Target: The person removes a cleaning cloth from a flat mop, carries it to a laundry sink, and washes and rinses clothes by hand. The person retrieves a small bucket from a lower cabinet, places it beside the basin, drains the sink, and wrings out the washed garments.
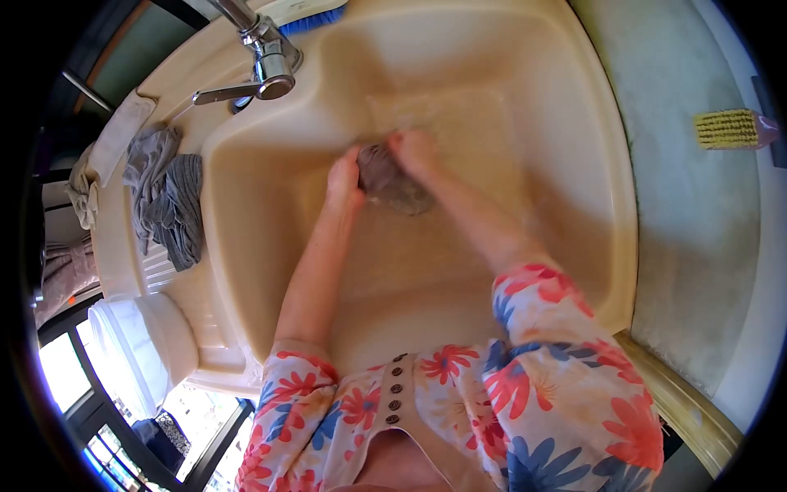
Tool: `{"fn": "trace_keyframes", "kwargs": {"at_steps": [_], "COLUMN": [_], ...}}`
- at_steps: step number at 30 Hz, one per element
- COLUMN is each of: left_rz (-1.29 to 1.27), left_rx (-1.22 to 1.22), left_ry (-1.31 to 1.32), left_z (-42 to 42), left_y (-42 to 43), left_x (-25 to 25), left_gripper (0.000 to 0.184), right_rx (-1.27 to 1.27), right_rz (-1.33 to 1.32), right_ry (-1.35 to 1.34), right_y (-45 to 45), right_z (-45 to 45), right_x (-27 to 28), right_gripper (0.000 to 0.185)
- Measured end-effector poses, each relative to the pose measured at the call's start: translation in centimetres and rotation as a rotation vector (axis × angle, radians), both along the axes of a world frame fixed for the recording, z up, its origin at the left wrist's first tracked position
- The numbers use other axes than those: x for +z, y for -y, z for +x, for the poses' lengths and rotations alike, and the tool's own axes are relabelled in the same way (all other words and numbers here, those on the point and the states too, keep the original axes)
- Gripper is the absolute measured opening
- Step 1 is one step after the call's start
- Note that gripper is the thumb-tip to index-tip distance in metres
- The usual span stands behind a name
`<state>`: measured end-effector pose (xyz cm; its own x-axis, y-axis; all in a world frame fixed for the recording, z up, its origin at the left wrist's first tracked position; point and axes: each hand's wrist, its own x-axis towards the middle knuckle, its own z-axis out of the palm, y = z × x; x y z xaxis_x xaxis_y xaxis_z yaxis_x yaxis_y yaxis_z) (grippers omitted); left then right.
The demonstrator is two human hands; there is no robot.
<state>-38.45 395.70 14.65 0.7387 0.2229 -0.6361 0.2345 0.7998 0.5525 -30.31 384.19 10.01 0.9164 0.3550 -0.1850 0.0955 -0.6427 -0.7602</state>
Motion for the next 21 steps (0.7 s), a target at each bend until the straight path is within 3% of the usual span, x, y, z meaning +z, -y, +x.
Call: {"fn": "trace_keyframes", "kwargs": {"at_steps": [2, 3, 4, 6, 9, 11, 13, 16, 17, 19, 21], "left_rz": [0.389, 0.617, 0.743, 0.993, 0.808, 0.814, 0.711, 0.413, 0.329, 0.170, 0.025], "left_rx": [-0.142, -0.297, -0.457, -0.789, -0.531, -0.406, -0.379, -0.407, -0.367, -0.287, -0.222], "left_ry": [0.147, 0.041, 0.012, -0.055, -0.275, -0.099, -0.059, -0.162, -0.176, -0.203, -0.224], "left_z": [0.8, 0.4, -0.2, -1.9, -2.1, -1.3, -1.3, -2.3, -3.1, -3.8, -3.2], "left_y": [-1.1, -2.0, -3.5, -5.8, -5.8, -0.9, 0.5, -2.8, -5.4, -6.6, -5.9], "left_x": [2.8, 3.1, 1.5, -4.2, -7.2, -5.6, -4.8, -6.8, -7.9, -9.4, -10.3], "left_gripper": [0.015, 0.013, 0.014, 0.018, 0.026, 0.028, 0.030, 0.034, 0.036, 0.041, 0.046], "right_rx": [0.006, 0.060, 0.110, 0.195, -0.122, -0.063, 0.306, 0.272, 0.101, -0.005, -0.049], "right_rz": [0.050, 0.210, 0.376, 0.181, -0.147, 0.017, -0.377, -0.140, 0.026, 0.003, -0.138], "right_ry": [0.133, 0.108, 0.082, 0.063, 0.046, 0.204, 0.019, 0.087, -0.115, -0.054, 0.110], "right_y": [3.9, 6.1, 8.3, 13.9, 14.9, 10.0, 5.5, 7.5, 9.3, 12.8, 9.9], "right_z": [4.3, 6.2, 7.9, 10.6, 10.2, 6.1, 1.5, 2.9, 5.1, 9.7, 7.8], "right_x": [1.3, 1.1, 0.8, -0.1, 0.3, -3.1, -0.1, -0.6, -1.3, -1.7, 0.3], "right_gripper": [0.025, 0.023, 0.021, 0.017, 0.015, 0.019, 0.023, 0.022, 0.023, 0.028, 0.032]}}
